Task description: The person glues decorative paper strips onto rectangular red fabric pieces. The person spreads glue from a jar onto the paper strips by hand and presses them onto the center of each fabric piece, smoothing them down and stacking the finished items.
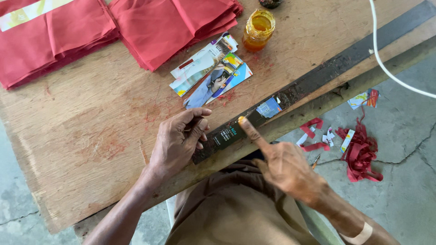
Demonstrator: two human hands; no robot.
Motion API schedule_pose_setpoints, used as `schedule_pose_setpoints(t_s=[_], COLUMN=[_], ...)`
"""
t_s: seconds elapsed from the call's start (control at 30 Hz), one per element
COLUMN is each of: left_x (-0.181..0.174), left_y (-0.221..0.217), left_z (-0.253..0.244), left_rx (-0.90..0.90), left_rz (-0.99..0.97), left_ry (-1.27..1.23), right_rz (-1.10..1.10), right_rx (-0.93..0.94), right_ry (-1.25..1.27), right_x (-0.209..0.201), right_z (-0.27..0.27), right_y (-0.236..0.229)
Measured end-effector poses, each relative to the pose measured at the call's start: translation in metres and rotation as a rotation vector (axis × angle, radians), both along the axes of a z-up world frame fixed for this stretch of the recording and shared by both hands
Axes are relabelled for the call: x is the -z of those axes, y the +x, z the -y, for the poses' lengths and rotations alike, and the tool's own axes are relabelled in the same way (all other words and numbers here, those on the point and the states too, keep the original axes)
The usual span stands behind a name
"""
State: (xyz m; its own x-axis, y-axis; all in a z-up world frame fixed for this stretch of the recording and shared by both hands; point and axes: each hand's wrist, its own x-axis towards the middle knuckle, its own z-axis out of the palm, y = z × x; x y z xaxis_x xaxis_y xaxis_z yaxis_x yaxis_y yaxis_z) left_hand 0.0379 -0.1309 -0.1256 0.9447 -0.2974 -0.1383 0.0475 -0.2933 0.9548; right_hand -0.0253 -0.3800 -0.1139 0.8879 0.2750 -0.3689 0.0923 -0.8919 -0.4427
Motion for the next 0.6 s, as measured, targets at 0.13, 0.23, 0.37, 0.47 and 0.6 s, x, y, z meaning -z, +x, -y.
schedule_pose_setpoints(t_s=[0.13,0.23,0.37,0.47,0.6], left_x=[0.001,0.003,0.002,-0.004,-0.014], left_y=[0.000,-0.001,-0.003,-0.001,-0.006], left_z=[-0.001,-0.002,-0.003,0.000,-0.005], left_rx=[0.008,0.017,0.006,-0.013,-0.075], left_rz=[0.005,0.035,0.045,0.027,-0.085], left_ry=[0.000,-0.018,-0.031,-0.058,0.030], right_rz=[0.058,0.023,0.008,0.102,0.023], right_rx=[-0.065,-0.119,-0.110,-0.142,-0.236], right_ry=[-0.037,-0.137,-0.331,-0.363,-0.464], right_x=[0.008,0.004,-0.005,-0.002,0.009], right_z=[-0.026,-0.033,-0.030,-0.032,-0.037], right_y=[-0.010,-0.011,-0.008,-0.010,-0.015])
